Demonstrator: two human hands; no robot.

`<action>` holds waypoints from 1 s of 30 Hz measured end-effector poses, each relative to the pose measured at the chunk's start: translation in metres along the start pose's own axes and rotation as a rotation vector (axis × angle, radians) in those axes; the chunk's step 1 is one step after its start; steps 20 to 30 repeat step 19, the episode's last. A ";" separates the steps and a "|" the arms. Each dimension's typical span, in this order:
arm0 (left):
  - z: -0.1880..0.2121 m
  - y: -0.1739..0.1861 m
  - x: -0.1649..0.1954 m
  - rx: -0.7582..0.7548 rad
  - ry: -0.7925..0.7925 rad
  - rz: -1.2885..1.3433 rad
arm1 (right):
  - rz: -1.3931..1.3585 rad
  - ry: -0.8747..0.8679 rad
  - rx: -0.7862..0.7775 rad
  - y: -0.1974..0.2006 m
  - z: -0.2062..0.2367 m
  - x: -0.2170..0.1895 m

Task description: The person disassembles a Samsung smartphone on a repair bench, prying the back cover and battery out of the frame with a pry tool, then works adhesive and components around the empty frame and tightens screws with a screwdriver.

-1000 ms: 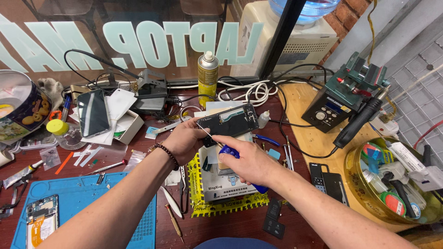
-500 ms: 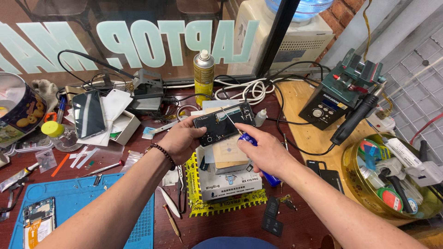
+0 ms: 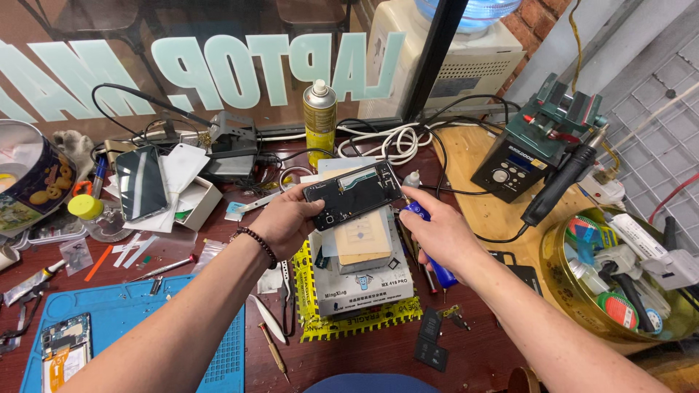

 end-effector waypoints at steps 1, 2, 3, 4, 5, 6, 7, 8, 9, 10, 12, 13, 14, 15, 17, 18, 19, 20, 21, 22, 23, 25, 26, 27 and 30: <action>0.000 0.001 0.000 0.007 0.003 0.005 | -0.005 -0.002 0.001 -0.001 0.001 0.001; 0.001 0.001 0.000 0.005 0.005 0.005 | -0.010 -0.005 0.004 -0.001 0.001 0.002; 0.001 0.001 0.000 0.002 0.006 0.004 | -0.014 0.000 -0.001 -0.003 0.002 0.003; 0.000 0.002 0.000 0.000 0.007 0.004 | -0.018 0.006 -0.006 -0.005 0.002 0.003; 0.000 0.002 0.000 0.006 0.015 0.002 | -0.021 0.012 -0.009 -0.005 0.002 0.003; -0.001 0.004 -0.001 0.013 0.022 0.001 | -0.023 0.012 -0.004 -0.005 0.002 0.003; 0.000 0.007 -0.001 0.024 0.029 -0.001 | -0.024 0.013 -0.002 -0.007 0.002 0.003; 0.000 0.008 -0.002 0.024 0.028 -0.008 | -0.027 0.014 -0.002 -0.010 0.001 0.003; -0.001 0.009 -0.002 0.022 0.026 -0.014 | -0.034 0.016 0.004 -0.011 0.001 0.003; -0.002 0.009 -0.001 0.019 0.024 -0.020 | -0.040 0.020 0.011 -0.012 0.000 0.002; -0.001 0.007 0.001 0.014 0.035 -0.025 | 0.003 0.061 0.027 -0.012 0.002 -0.004; 0.001 0.005 0.003 0.011 0.042 -0.027 | 0.054 0.097 0.036 -0.010 0.003 -0.008; 0.004 0.003 0.002 0.010 0.088 0.012 | 0.103 0.135 0.041 -0.012 0.005 -0.013; 0.008 0.001 0.004 0.008 0.131 0.050 | 0.126 0.160 -0.005 -0.020 0.008 -0.017; 0.014 -0.016 0.011 -0.008 0.200 0.144 | 0.174 0.200 -0.074 -0.027 0.014 -0.023; 0.022 -0.022 0.017 -0.012 0.222 0.202 | 0.214 0.251 -0.104 -0.031 0.019 -0.029; 0.031 -0.026 0.024 -0.005 0.237 0.258 | 0.251 0.310 -0.144 -0.039 0.022 -0.038; 0.031 -0.026 0.024 -0.005 0.237 0.258 | 0.251 0.310 -0.144 -0.039 0.022 -0.038; 0.031 -0.026 0.024 -0.005 0.237 0.258 | 0.251 0.310 -0.144 -0.039 0.022 -0.038; 0.031 -0.026 0.024 -0.005 0.237 0.258 | 0.251 0.310 -0.144 -0.039 0.022 -0.038; 0.031 -0.026 0.024 -0.005 0.237 0.258 | 0.251 0.310 -0.144 -0.039 0.022 -0.038; 0.031 -0.026 0.024 -0.005 0.237 0.258 | 0.251 0.310 -0.144 -0.039 0.022 -0.038; 0.031 -0.026 0.024 -0.005 0.237 0.258 | 0.251 0.310 -0.144 -0.039 0.022 -0.038; 0.031 -0.026 0.024 -0.005 0.237 0.258 | 0.251 0.310 -0.144 -0.039 0.022 -0.038; 0.031 -0.026 0.024 -0.005 0.237 0.258 | 0.251 0.310 -0.144 -0.039 0.022 -0.038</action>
Point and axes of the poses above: each hand's wrist, its own z-axis away from the middle knuckle, its own y-axis out of the back of the hand, x = y × z, the point moved 10 cm from there along -z, towards the middle knuckle
